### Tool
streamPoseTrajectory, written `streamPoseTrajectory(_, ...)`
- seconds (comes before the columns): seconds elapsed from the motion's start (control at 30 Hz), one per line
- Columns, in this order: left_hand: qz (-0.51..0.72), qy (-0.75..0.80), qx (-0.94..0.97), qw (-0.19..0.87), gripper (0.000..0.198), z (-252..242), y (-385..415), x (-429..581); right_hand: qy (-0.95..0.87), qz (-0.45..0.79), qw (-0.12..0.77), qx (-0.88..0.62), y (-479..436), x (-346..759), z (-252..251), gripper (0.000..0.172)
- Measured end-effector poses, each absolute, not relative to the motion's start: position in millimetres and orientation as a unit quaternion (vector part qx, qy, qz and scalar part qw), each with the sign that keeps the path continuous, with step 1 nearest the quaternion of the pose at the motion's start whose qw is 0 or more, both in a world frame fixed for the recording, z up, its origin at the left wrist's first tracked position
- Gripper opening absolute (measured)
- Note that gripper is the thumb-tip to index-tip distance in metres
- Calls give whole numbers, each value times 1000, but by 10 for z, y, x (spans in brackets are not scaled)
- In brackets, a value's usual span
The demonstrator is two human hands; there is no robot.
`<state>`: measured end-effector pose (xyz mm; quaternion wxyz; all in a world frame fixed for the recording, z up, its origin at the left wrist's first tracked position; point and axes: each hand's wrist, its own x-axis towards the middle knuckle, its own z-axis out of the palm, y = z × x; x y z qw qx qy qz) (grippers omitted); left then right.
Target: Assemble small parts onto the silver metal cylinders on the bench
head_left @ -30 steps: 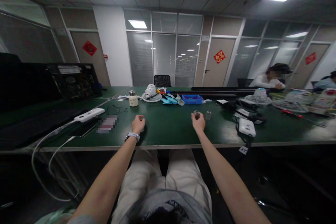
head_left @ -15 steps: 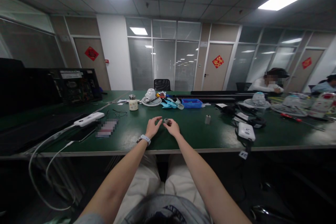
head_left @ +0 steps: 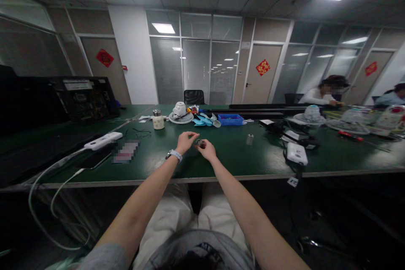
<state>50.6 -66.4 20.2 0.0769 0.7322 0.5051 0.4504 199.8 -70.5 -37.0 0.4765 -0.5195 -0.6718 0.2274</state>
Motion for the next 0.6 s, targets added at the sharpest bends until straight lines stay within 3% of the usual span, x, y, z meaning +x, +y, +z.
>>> streamPoseTrajectory(0.27,429,624,639,134,38,-94,-561,-148,-681,220,457,-529,-581,2012,-320,42)
streamPoseTrajectory(0.6,312,598,729,112,36,-268,-429,-175,-686,226,455,-521,-418,2028,-327,56)
